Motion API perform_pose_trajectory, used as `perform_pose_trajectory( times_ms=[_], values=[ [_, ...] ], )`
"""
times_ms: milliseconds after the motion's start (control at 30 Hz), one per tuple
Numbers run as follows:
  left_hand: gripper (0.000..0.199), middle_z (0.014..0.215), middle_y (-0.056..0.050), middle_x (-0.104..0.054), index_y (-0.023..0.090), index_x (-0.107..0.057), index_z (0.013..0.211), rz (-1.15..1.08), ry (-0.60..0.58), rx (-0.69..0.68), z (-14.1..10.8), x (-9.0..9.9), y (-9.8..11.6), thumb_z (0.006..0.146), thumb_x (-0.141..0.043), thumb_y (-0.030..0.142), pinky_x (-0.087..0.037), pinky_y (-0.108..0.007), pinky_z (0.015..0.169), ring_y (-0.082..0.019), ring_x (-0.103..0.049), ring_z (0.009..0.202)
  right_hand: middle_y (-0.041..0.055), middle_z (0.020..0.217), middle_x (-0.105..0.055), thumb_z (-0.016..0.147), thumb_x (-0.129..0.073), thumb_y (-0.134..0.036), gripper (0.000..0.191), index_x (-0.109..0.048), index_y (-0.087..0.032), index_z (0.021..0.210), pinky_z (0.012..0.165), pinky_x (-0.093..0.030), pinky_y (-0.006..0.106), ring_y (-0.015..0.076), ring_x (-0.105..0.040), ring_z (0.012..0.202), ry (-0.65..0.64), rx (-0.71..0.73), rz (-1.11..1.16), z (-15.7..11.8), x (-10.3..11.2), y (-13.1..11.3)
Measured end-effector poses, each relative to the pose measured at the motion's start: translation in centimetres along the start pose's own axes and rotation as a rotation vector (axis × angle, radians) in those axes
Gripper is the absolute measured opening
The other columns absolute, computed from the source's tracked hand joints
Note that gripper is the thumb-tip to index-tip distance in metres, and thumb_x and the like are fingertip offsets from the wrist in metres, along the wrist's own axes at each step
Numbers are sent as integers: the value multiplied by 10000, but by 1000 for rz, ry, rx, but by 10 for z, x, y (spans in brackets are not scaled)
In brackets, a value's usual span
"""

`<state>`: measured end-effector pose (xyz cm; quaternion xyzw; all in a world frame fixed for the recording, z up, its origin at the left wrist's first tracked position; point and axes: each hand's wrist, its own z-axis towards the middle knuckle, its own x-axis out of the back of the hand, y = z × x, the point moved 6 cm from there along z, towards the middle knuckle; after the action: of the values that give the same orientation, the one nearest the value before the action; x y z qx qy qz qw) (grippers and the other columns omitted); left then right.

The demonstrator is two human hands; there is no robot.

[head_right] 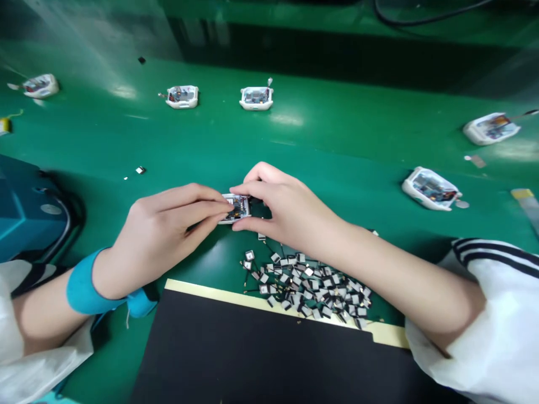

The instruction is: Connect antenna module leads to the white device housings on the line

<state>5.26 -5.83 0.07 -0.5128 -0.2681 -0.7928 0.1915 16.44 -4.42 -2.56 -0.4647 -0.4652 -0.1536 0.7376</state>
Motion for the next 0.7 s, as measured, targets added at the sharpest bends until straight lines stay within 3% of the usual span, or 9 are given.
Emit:
perform_pose_trajectory(
  times_ms=[133, 533, 700],
  values=[
    [182, 796, -7, -622, 182, -599, 791, 113, -68, -88, 3, -2, 4, 828, -421, 178, -485, -236, 621, -138, -586, 731, 29, 893, -533, 703, -585, -408, 357, -569, -211, 1000, 656, -437, 279, 144, -527, 790, 38, -6, 19, -1, 0, 1],
    [124, 826, -6, -630, 190, -624, 784, 104, -46, -64, 6, 1, 5, 800, -502, 205, -465, -231, 605, -140, -580, 735, 48, 900, -529, 673, -635, -360, 383, -584, -167, 1000, 620, -435, 270, 139, -515, 776, 62, -10, 66, -2, 0, 3],
    [121, 810, 0, -621, 209, -633, 792, 110, -51, -49, 6, 1, 6, 795, -512, 205, -455, -231, 603, -134, -575, 733, 20, 895, -539, 664, -638, -382, 351, -579, -210, 965, 638, -439, 265, 136, -523, 782, 85, 2, 37, -3, 1, 3]
  ],
)
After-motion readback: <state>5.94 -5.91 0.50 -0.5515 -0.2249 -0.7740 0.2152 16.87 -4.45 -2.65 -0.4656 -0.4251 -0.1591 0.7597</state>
